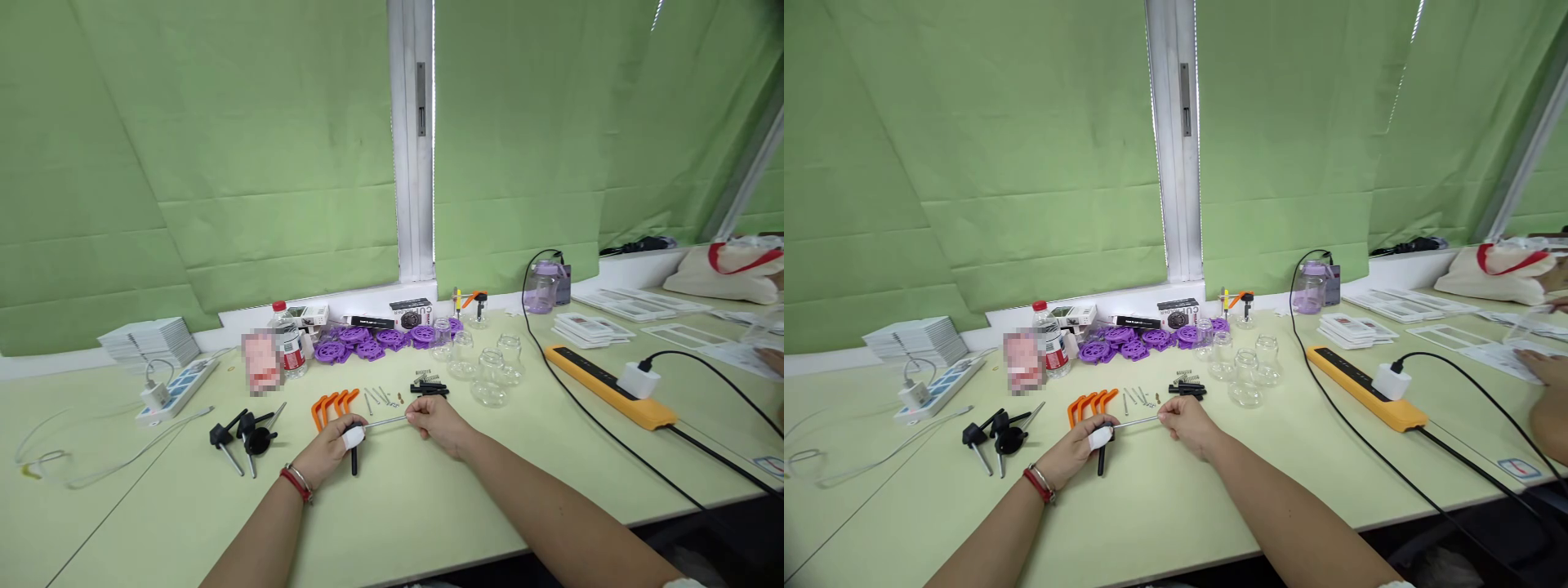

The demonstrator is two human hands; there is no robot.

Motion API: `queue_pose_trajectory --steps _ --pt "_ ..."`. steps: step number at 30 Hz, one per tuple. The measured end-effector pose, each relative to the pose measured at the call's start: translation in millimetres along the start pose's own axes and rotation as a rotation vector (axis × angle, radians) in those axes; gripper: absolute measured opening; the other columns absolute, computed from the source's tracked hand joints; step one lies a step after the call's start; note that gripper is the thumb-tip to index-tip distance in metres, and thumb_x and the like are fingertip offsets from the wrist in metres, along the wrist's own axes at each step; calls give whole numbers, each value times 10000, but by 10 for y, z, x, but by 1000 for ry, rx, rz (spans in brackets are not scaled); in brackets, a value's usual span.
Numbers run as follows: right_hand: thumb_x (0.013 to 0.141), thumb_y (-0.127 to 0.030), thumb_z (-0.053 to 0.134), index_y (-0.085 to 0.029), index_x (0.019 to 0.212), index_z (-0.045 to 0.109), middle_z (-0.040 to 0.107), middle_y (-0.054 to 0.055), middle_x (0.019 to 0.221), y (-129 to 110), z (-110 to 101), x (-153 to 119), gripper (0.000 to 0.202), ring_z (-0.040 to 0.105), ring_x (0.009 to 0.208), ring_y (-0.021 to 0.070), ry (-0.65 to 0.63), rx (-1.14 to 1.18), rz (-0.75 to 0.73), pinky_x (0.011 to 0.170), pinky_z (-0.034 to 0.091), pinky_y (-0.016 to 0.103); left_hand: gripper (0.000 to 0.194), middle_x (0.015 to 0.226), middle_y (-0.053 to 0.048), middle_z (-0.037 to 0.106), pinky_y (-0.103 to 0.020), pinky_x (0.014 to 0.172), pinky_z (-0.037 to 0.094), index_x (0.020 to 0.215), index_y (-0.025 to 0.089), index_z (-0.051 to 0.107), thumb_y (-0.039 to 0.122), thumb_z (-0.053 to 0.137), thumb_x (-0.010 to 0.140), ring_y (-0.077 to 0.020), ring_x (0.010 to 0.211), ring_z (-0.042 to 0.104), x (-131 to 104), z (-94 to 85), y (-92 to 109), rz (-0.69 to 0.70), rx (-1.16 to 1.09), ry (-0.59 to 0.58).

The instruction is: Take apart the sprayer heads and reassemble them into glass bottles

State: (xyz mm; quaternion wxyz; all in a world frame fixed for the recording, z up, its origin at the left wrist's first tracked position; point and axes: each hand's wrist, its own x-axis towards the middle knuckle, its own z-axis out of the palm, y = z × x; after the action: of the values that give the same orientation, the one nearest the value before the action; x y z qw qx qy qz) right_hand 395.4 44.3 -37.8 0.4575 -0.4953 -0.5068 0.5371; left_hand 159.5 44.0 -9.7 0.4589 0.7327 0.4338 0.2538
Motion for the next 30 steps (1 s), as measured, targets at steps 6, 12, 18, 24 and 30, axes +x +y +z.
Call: queue_pose_trajectory --steps 6,12,18,24,30 --pt "650 -262 653 -139 665 571 456 -52 543 15 -3 3 149 372 457 55 2 -10 0 464 330 213 337 700 0 463 -248 586 302 934 232 588 521 498 786 -134 614 360 -2 -1 -1 -5 -23 -5" --pt "659 -287 651 -146 663 564 458 -48 543 46 0 16 166 368 470 63 -2 -37 -14 462 335 214 365 689 -1 468 -254 589 312 944 241 585 550 479 780 -137 609 369 -12 -7 13 -33 3 -9" --pt "690 -300 616 -162 649 536 421 -55 520 72 16 18 165 344 474 71 15 -103 2 462 314 209 345 699 0 485 -256 602 300 963 246 603 522 493 788 -142 625 382 -4 -4 -20 -9 -26 -10" --pt "729 -306 570 -170 629 499 421 -49 534 62 38 1 183 323 472 71 28 -153 3 459 281 205 316 663 15 439 -248 580 269 967 238 605 488 514 795 -130 600 356 -10 -3 -13 -19 -65 -16" --pt "759 -331 520 -163 603 485 444 -34 545 47 50 2 232 324 484 75 24 -198 -6 483 253 214 292 678 13 438 -247 585 283 936 236 610 477 521 798 -129 611 361 -20 -10 -4 -13 -66 -3"
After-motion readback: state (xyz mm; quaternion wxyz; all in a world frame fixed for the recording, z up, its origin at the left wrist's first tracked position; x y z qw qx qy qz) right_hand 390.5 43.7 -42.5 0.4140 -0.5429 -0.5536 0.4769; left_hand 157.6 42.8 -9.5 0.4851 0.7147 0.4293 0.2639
